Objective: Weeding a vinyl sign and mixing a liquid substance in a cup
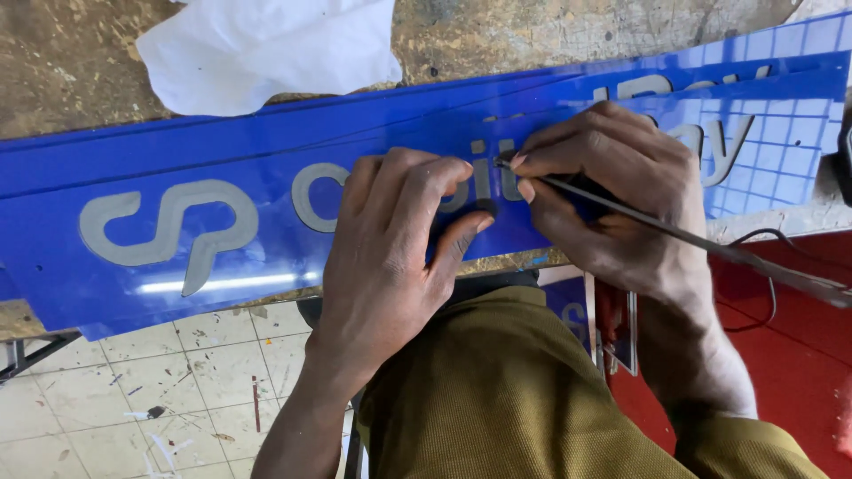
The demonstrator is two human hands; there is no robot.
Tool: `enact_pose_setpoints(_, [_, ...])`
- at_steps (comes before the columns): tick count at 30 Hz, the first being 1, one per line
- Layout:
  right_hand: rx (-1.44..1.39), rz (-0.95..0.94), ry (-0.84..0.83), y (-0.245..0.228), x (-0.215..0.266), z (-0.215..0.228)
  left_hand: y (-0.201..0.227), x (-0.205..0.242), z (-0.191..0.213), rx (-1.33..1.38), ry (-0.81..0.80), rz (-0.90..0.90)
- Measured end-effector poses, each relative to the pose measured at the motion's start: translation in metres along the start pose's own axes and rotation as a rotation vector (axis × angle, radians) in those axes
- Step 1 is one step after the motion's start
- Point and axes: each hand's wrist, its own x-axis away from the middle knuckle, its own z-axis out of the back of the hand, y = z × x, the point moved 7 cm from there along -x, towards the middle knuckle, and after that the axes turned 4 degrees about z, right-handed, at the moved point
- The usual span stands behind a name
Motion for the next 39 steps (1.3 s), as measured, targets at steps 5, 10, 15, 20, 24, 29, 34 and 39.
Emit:
enact_pose_setpoints(5, [0.067,0.011,0.102,-0.002,0.009,-0.008,0.003,-0.001,0.002,-0.023,0.014,-0.033])
enact_pose_setpoints(10, [0.045,0.089,0.121,-0.005,0.007,-0.006,0.003,-0.002,0.001,-0.017,0.005,-0.032])
enact_pose_setpoints(15, [0.030,0.113,0.092,-0.006,0.005,-0.005,0.003,-0.003,0.002,-0.008,0.015,-0.050])
enact_pose_setpoints(20, [-0.010,0.093,0.075,-0.005,0.002,-0.003,0.004,-0.004,0.002,0.003,0.020,-0.035])
enact_pose_setpoints(24, [-0.030,0.104,0.088,-0.002,0.007,-0.004,0.003,-0.003,0.001,-0.005,0.015,-0.030])
enact_pose_setpoints(29, [0.004,0.052,0.115,0.003,0.011,-0.004,0.004,-0.003,0.002,0.001,0.020,-0.036])
enact_pose_setpoints(34, [0.065,0.075,0.105,-0.001,0.010,-0.008,0.004,-0.002,0.002,0.001,0.024,-0.045])
enact_pose_setpoints(39, [0.068,0.147,0.147,-0.007,0.007,-0.008,0.004,-0.003,0.002,-0.012,0.015,-0.036])
